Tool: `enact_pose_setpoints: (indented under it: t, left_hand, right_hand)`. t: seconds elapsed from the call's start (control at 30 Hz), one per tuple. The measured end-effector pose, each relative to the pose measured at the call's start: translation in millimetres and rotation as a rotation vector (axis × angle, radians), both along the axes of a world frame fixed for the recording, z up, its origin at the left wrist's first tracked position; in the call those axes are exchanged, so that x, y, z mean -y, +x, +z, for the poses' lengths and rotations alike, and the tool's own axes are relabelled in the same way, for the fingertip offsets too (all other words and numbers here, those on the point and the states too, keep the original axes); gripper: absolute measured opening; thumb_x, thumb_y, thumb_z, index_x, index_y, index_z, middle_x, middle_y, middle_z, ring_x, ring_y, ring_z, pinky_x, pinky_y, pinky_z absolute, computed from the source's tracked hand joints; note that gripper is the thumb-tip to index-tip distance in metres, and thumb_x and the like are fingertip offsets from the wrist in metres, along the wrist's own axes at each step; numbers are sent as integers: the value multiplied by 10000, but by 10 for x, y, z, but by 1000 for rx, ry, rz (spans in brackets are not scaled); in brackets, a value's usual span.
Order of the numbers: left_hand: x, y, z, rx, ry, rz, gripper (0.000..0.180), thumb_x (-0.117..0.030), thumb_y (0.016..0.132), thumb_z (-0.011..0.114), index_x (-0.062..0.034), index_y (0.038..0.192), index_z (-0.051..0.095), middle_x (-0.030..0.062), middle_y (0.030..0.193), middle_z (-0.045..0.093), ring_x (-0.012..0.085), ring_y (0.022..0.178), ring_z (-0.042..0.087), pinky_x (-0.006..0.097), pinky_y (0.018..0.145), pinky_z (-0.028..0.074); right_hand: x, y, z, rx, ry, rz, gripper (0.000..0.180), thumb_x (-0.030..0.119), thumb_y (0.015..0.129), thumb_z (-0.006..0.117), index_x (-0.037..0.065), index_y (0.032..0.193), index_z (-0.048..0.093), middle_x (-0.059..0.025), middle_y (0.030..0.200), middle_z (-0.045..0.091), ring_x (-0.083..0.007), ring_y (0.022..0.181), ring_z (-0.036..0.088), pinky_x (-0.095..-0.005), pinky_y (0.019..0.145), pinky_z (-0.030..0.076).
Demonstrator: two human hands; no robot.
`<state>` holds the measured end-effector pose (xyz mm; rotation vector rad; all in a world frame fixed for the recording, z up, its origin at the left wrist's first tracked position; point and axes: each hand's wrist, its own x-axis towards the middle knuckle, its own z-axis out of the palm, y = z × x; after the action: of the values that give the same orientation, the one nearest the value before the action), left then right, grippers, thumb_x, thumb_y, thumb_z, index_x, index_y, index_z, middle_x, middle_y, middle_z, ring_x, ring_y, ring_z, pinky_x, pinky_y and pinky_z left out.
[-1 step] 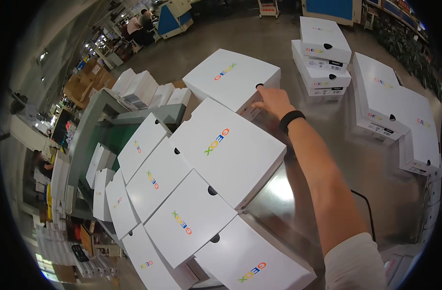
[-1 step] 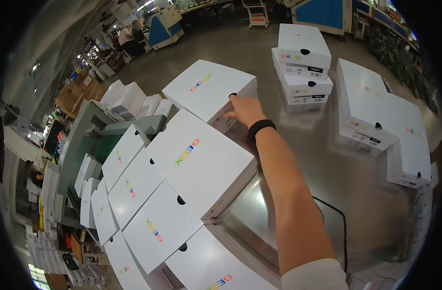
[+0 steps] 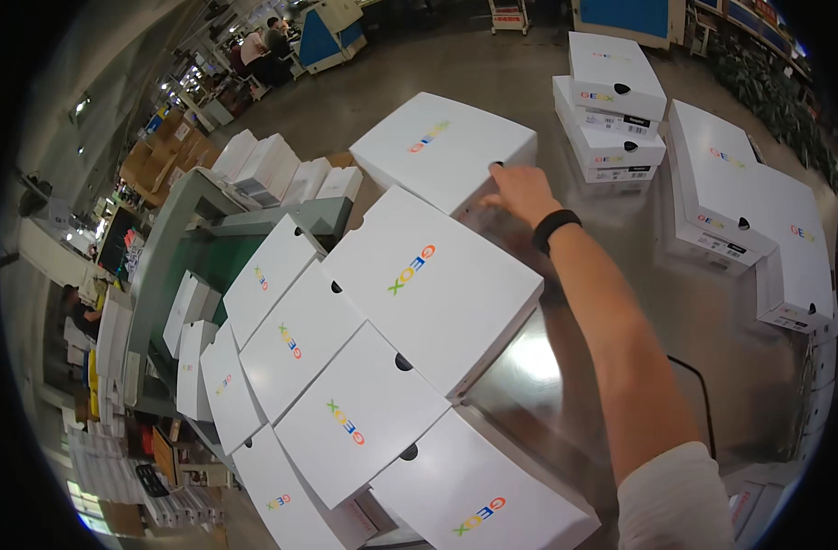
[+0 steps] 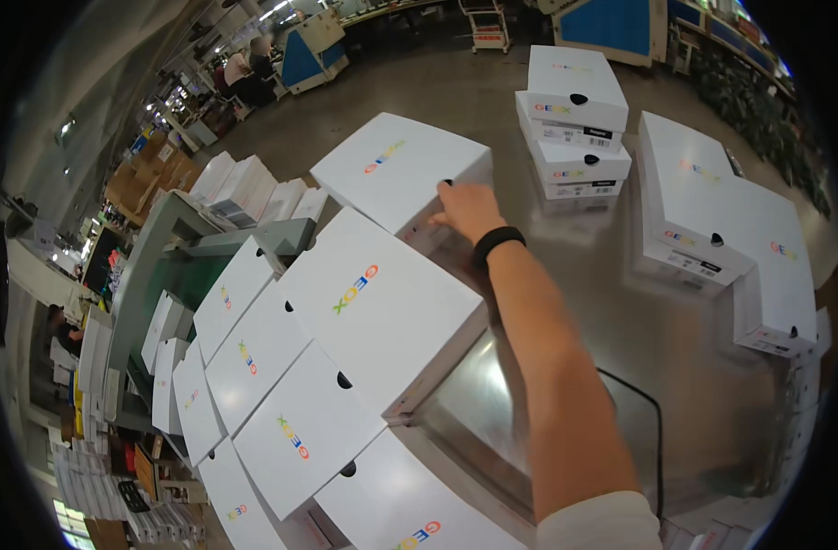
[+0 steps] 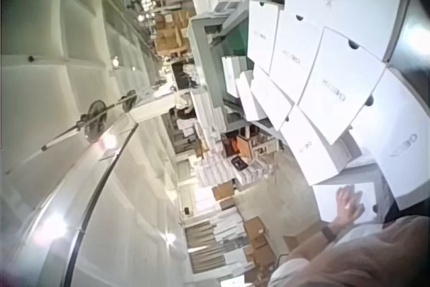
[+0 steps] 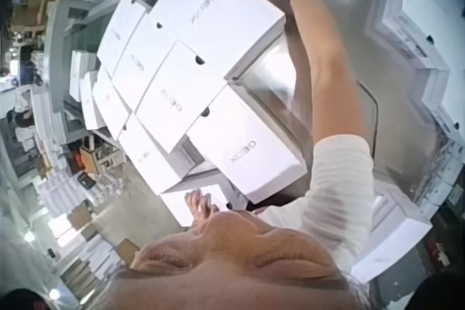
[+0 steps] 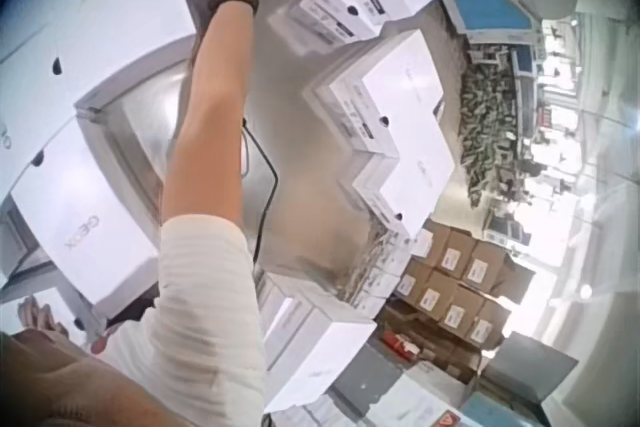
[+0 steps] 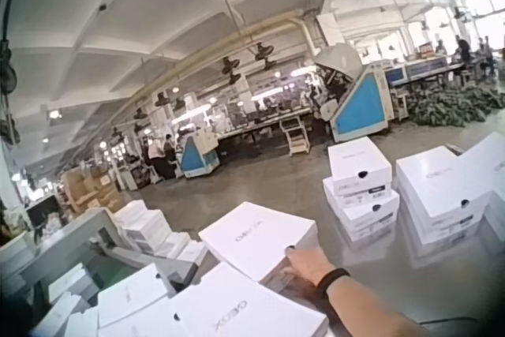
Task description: Stacking several branded shoe boxes into a tall vertical pile on a workstation table.
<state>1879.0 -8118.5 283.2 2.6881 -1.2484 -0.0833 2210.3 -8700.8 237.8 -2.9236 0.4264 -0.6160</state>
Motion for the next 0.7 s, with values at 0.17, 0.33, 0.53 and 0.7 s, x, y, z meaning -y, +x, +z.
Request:
enact_pose_setpoints:
  t: [0.17, 0.33, 0.53, 0.7]
  left_hand:
    - [-87, -60, -103, 21, -28, 93, 346, -152, 748, 502, 19, 1046, 468, 268, 1108, 421, 397, 1000, 417, 580, 816, 317]
    - [-104, 37, -72, -59, -100, 73, 390, -173, 701, 542, -4, 1050, 498, 261, 1155, 403, 406, 1049, 382, 574, 872, 283]
    - [-106, -15, -65, -29, -122, 109, 410, -172, 694, 551, -11, 1068, 501, 236, 1176, 403, 391, 1070, 378, 566, 890, 279]
    - [-96, 42, -34, -39, -151, 95, 443, -165, 681, 569, -2, 1086, 493, 242, 1150, 415, 398, 1054, 389, 567, 886, 285]
  right_hand:
    - [-44, -427, -12, -90, -84, -55, 455, 480, 681, 621, 40, 763, 538, -122, 660, 600, -274, 650, 603, -356, 555, 463]
    - [-71, -532, 55, -97, -34, -238, 434, 458, 723, 604, 29, 767, 555, -161, 668, 601, -303, 642, 599, -358, 548, 470]
    - [-833, -1230, 326, -396, 1271, 5, 547, 438, 696, 642, 28, 1045, 545, -70, 958, 570, -189, 867, 524, -295, 539, 449]
    - [-812, -1314, 745, -380, 1352, -21, 586, 380, 622, 695, -57, 977, 531, -119, 889, 560, -218, 813, 543, -275, 628, 458]
